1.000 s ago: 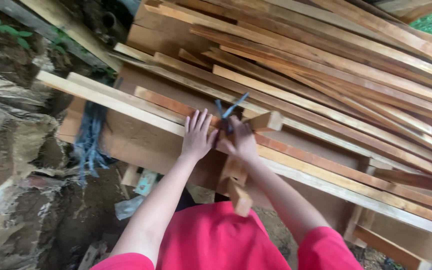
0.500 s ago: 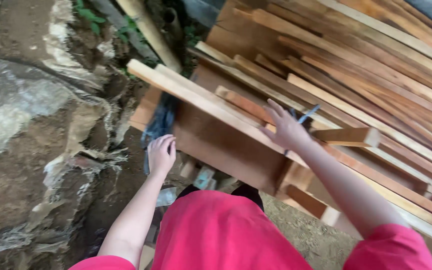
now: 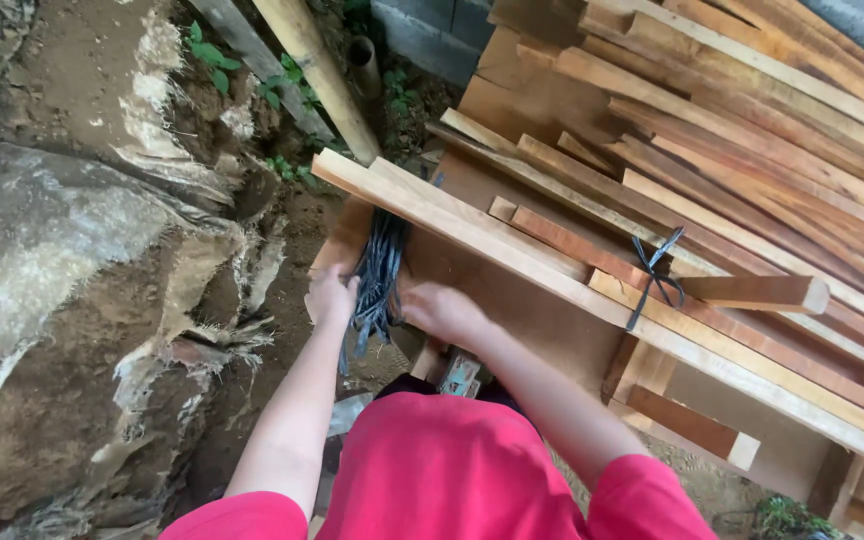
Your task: Tying together thin wood planks using black strips to bundle them.
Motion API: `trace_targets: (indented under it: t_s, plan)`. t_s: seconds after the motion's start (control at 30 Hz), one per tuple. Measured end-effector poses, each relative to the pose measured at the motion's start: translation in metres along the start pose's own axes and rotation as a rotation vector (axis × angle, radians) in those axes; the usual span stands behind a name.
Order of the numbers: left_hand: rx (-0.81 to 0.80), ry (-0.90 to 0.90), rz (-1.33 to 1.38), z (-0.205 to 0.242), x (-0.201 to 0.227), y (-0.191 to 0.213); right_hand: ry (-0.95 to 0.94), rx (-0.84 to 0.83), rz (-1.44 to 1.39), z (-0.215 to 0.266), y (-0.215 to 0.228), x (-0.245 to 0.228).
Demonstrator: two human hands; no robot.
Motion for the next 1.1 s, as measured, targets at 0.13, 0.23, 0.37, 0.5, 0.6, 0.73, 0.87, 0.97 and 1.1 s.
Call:
trace_targets:
  t_s: [0.13,0.23,0.37,0.5,0.6,0.73,0.87,0.97,1.1]
  plan:
    - [-0.133,0.074,-0.084,-0.022,-0.014,-0.019,-0.150,-0.068,-0.227,-0.018,-0.043,0.002]
    - [0.029,0.116,0.114,0.008,-0.003,0.020,-0.342,-0.111,-0.477,-0.046,-0.093,0.016]
    - [0.116,-0.140,0.306,0.078,0.020,0.066,-0.642,-0.204,-0.858,-0.073,-0.136,0.019]
    - [-0.376,-0.163,0.783,0.091,-0.018,-0.019,-0.750,-0.051,-0.723,-0.083,-0.128,0.020]
    - [-0.345,-0.054,0.974,0.083,-0.004,-0.005,-0.825,0.113,-0.663,-0.066,-0.094,0.023]
    - [-0.601,0.151,1.079,0.064,0.038,-0.018,-0.684,0.016,-0.384,-0.045,-0.076,0.041]
    - [-0.591,0.153,1.068,0.046,0.056,-0.034,-0.600,-0.066,-0.345,-0.024,-0.088,0.072]
    - [-0.584,0.150,1.101,0.045,0.060,-0.039,-0.565,-0.137,-0.268,0.000,-0.082,0.093]
    - [-0.585,0.158,1.146,0.058,0.070,-0.021,-0.525,-0.148,-0.247,0.028,-0.015,0.077]
Point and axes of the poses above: each hand's wrist, its own z-axis away from the middle knuckle, its own y-axis out of the back of the hand, x = y × z, the point moved 4 cm from there along -z, towards the middle knuckle, and after that the axes turned 12 degrees about z, right-handed, at the moved point
